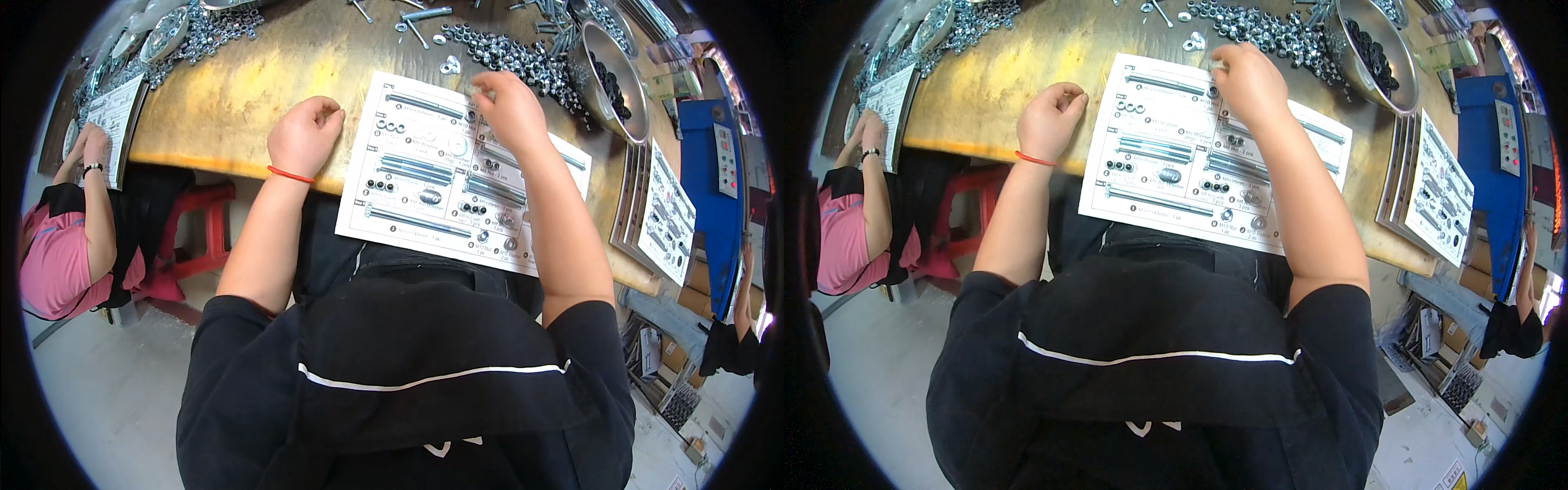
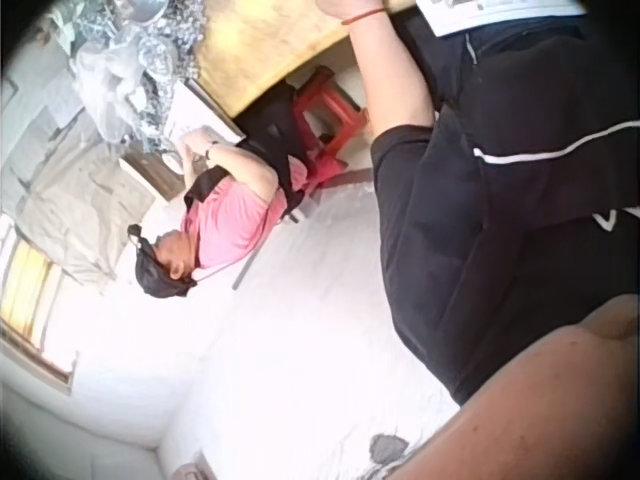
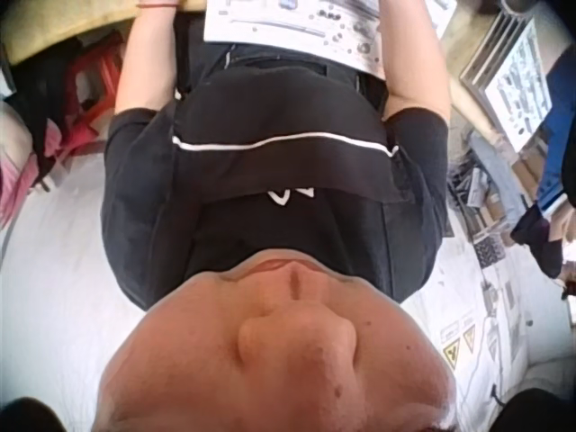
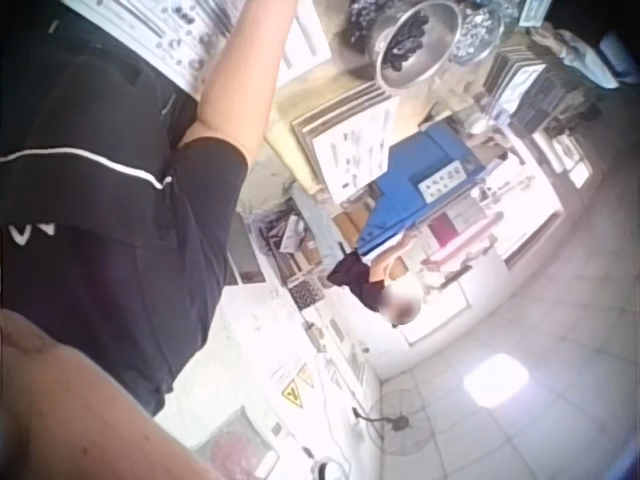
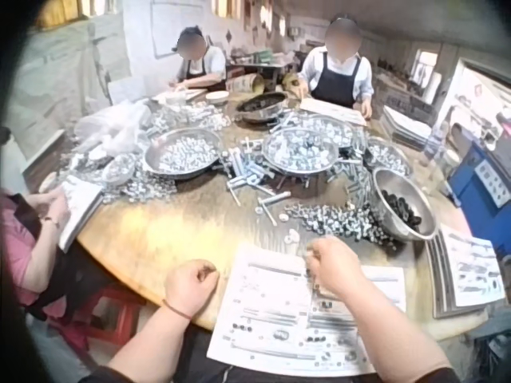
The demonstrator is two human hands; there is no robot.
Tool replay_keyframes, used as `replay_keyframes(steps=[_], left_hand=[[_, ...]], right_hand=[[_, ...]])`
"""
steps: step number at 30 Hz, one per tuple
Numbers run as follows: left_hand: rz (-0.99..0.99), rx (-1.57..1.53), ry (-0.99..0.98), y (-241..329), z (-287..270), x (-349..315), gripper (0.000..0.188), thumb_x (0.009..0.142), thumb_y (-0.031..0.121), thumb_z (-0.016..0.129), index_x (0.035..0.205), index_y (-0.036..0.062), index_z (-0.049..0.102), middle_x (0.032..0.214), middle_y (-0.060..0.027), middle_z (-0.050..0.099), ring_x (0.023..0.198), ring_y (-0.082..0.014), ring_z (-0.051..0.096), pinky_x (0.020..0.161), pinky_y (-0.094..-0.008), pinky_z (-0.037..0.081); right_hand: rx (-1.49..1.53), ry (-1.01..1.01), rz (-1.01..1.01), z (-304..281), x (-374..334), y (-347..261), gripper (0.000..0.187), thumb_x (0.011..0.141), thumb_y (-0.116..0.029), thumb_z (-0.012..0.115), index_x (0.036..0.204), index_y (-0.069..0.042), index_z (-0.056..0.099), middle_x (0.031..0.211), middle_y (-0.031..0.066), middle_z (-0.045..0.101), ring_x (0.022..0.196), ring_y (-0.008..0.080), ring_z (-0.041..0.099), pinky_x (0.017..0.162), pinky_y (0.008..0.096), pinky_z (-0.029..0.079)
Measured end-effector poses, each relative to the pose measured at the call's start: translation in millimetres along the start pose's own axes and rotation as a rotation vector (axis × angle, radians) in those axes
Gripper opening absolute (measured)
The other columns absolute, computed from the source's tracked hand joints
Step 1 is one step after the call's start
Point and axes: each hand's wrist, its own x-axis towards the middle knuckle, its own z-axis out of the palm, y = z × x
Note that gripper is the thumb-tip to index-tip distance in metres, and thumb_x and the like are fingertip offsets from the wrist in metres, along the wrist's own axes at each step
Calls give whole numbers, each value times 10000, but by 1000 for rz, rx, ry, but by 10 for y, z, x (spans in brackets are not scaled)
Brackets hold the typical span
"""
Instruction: The person sorts small metal fasteners such as bolts, nuts, and washers from piles on a table and places them into designated slots on a printed hardware kit sheet. They repeatedly pick items from the table and arrange them on the sheet, then stack completed sheets to the side.
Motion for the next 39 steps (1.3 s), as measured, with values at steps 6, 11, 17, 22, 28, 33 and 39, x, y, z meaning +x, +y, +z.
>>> replay_keyframes(steps=[6, 11, 17, 22, 28, 33, 39], left_hand=[[-47, 20, 39, 43, 15, -28, 142, 814, 280, 667, 866, 154, 708, 737, -28, 675, 683, -208, 650, 610, -332, 495], [-39, 0, 50, 63, 1, -26, 136, 813, 274, 661, 862, 156, 708, 723, -23, 665, 672, -212, 642, 603, -333, 490], [-15, -24, 73, 14, 39, -24, 130, 811, 268, 655, 838, 151, 706, 690, -37, 645, 635, -223, 625, 580, -345, 479], [-6, -1, 88, 5, 60, -27, 133, 817, 271, 653, 831, 149, 702, 654, -31, 613, 604, -213, 602, 558, -344, 464], [-10, -3, 89, 22, 89, -9, 131, 828, 262, 666, 850, 136, 692, 625, -15, 576, 571, -167, 558, 552, -317, 441], [-6, 1, 100, -31, 116, -8, 141, 843, 272, 666, 862, 135, 694, 618, -6, 569, 565, -161, 549, 556, -309, 441], [-1, 35, 118, -41, 147, -6, 146, 844, 281, 673, 866, 140, 699, 624, -3, 584, 575, -158, 562, 561, -307, 448]], right_hand=[[-38, 23, -3, 315, 546, 14, 234, 839, -150, 647, 1064, -93, 681, 938, 109, 677, 879, 296, 642, 797, 383, 503], [-36, -64, 34, 283, 679, 71, 158, 804, -192, 707, 940, -113, 709, 953, 113, 685, 903, 302, 654, 783, 412, 526], [225, 68, 180, -217, 186, 201, 162, 772, -152, 726, 867, -22, 704, 755, 85, 683, 676, 184, 623, 661, 310, 490], [241, 225, 575, -694, -684, 662, 149, 760, -131, 738, 827, -1, 710, 685, 47, 660, 612, 100, 576, 608, 262, 462], [259, 245, 789, -518, -1235, 1017, 183, 774, -176, 727, 854, -11, 732, 688, 62, 671, 626, 139, 607, 618, 293, 478], [-32, 237, 818, -595, -1307, 1086, 183, 781, -253, 711, 898, -119, 753, 781, 80, 694, 694, 237, 653, 652, 363, 502], [-29, 46, 721, -646, -1283, 1005, 193, 759, -252, 730, 919, -146, 751, 787, 76, 693, 722, 250, 662, 656, 370, 510]])
